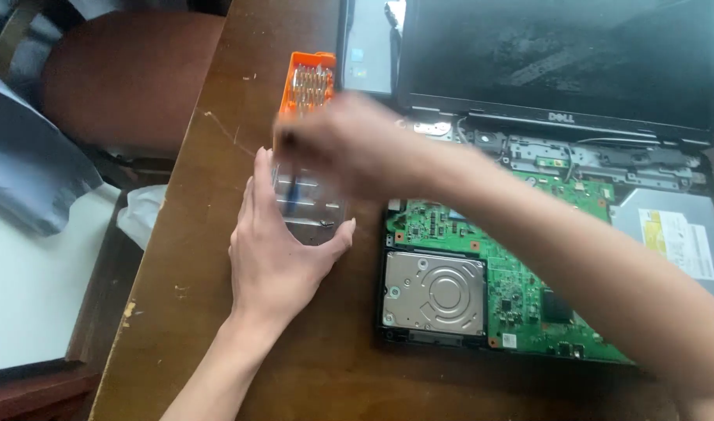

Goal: Cleaning a laptop motherboard with a brush and organizing internal components during a repair.

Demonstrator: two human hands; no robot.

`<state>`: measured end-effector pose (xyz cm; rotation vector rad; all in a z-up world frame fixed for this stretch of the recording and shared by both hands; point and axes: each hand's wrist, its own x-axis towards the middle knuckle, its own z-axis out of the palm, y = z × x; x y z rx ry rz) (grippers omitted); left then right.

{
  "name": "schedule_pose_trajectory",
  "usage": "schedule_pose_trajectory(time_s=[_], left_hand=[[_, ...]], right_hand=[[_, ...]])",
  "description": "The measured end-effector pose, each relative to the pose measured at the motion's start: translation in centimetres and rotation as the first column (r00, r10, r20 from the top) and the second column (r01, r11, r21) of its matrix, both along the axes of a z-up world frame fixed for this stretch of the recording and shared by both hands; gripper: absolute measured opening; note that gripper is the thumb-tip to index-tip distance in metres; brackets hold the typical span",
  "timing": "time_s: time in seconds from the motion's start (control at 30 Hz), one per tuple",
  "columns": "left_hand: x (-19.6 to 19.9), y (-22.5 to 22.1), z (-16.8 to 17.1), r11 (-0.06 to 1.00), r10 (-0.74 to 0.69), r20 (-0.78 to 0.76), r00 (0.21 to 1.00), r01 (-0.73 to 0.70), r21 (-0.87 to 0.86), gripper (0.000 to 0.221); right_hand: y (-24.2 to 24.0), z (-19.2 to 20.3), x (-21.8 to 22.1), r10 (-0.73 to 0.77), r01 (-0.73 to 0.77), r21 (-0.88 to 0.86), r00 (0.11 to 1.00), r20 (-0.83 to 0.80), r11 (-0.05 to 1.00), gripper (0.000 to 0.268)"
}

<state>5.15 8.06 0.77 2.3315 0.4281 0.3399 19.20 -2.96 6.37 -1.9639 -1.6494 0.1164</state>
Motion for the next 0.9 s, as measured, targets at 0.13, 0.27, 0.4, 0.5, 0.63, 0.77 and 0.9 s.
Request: schedule_pose_trajectory(time_s=[0.13, 0.27, 0.4, 0.5, 0.63, 0.77, 0.9], left_hand=[[0.0, 0.1, -0.5, 1.000, -0.009, 0.038, 0.999, 0.008, 0.030, 0.118], [0.3, 0.4, -1.0, 0.998, -0.025, 0.029, 0.999, 0.023, 0.064, 0.126], [-0.1, 0.2, -0.7, 0.999, -0.016, 0.047, 0.999, 0.014, 0.035, 0.115], [0.2, 0.1, -0.7, 0.999, -0.022, 0.046, 0.999, 0.020, 0.039, 0.116], [0.2, 0.3, -1.2, 0.997, -0.055, 0.050, 0.997, 0.051, 0.064, 0.115], [-0.2, 0.0, -0.5, 1.000, -0.021, -0.021, 1.000, 0.021, 0.003, 0.112], [0.2, 0.2, -0.3, 0.999, -0.037, 0.038, 0.999, 0.037, 0.006, 0.105]], right_hand=[[0.0, 0.2, 2.0, -0.079, 0.071, 0.064, 0.989, 0.123, 0.995, 0.014], [-0.4, 1.4, -1.5, 0.214, -0.208, 0.056, 0.967, -0.138, 0.976, 0.010], [-0.2, -0.1, 1.2, -0.016, 0.015, 0.066, 1.000, 0.001, 0.998, 0.010], [-0.4, 0.2, 0.3, -0.072, 0.069, 0.070, 0.996, 0.051, 0.995, 0.012], [-0.5, 2.3, -2.3, 0.144, -0.153, -0.026, 0.968, -0.207, 0.988, 0.016], [0.6, 0.3, 1.3, -0.153, 0.156, -0.020, 0.982, 0.108, 0.988, 0.014], [0.3, 1.3, -1.2, -0.052, 0.052, -0.054, 0.999, 0.003, 0.997, 0.015]])
